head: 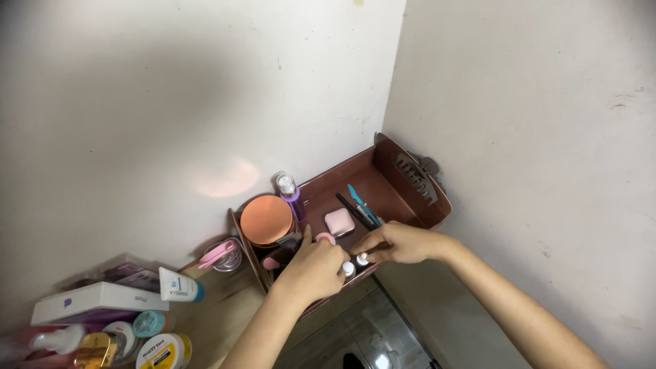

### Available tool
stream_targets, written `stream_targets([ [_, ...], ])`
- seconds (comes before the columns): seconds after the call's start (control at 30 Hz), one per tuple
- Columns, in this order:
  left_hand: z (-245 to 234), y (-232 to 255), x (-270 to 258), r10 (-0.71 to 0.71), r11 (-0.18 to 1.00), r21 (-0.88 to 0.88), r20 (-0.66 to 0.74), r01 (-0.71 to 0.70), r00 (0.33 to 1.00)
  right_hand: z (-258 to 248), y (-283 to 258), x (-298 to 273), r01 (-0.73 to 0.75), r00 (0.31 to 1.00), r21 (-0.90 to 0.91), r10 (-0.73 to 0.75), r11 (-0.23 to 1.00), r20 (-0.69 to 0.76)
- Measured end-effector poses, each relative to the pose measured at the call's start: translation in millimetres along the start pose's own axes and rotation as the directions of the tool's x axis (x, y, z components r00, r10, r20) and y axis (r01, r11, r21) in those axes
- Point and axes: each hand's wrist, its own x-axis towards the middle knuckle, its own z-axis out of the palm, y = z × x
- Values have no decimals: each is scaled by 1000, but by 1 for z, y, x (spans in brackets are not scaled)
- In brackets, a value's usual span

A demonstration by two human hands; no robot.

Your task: Organizing skincare and makeup products on a shelf.

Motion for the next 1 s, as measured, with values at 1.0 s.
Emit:
stream_targets([
  [1.0,76,-106,-367,-465,880,-457,-884,132,39,288,-249,129,359,841,121,-264,925,-472],
])
